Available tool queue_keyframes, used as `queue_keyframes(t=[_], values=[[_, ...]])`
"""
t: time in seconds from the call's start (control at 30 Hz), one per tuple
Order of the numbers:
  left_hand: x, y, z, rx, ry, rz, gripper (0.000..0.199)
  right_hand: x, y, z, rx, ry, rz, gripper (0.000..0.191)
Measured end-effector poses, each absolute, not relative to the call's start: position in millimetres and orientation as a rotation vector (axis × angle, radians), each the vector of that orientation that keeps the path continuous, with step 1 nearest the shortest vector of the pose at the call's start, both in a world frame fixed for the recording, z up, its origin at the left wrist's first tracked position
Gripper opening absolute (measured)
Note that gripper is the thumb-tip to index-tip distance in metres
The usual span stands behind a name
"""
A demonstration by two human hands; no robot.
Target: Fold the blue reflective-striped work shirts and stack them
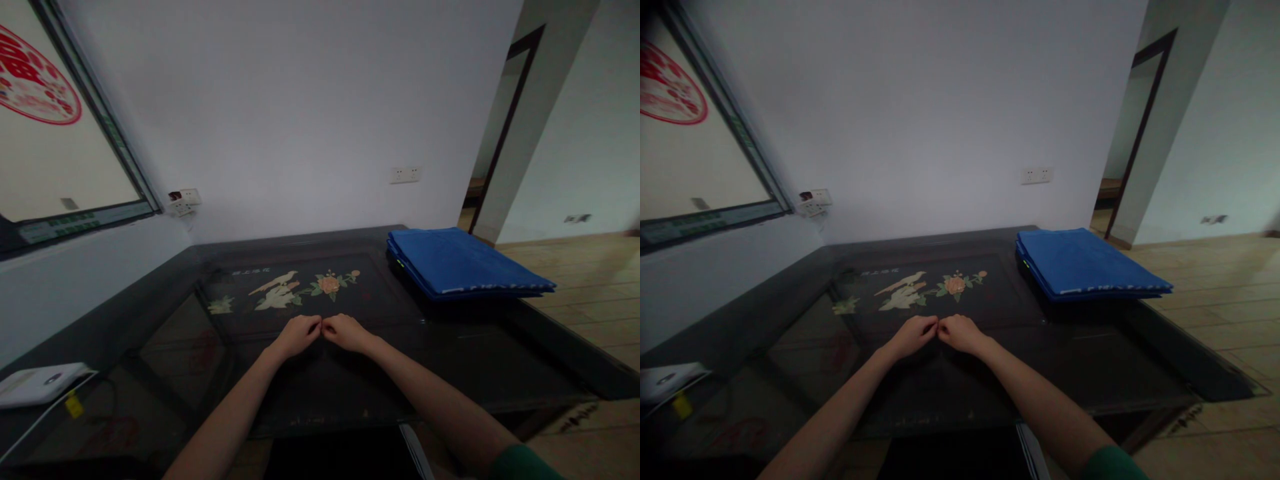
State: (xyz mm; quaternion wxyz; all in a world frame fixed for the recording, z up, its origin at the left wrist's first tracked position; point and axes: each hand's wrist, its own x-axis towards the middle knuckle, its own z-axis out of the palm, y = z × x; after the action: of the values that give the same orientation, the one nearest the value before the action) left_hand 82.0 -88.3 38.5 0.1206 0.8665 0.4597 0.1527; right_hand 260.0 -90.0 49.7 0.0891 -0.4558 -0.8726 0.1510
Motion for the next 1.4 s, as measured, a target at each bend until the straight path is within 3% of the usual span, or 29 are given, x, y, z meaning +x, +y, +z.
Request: queue_keyframes(t=[1.4], values=[[81.7,-87.7,36.2,2.573,1.36,0.435,0.022,258.4,-90.6,51.4,-1.36,-2.604,0.481,0.024]])
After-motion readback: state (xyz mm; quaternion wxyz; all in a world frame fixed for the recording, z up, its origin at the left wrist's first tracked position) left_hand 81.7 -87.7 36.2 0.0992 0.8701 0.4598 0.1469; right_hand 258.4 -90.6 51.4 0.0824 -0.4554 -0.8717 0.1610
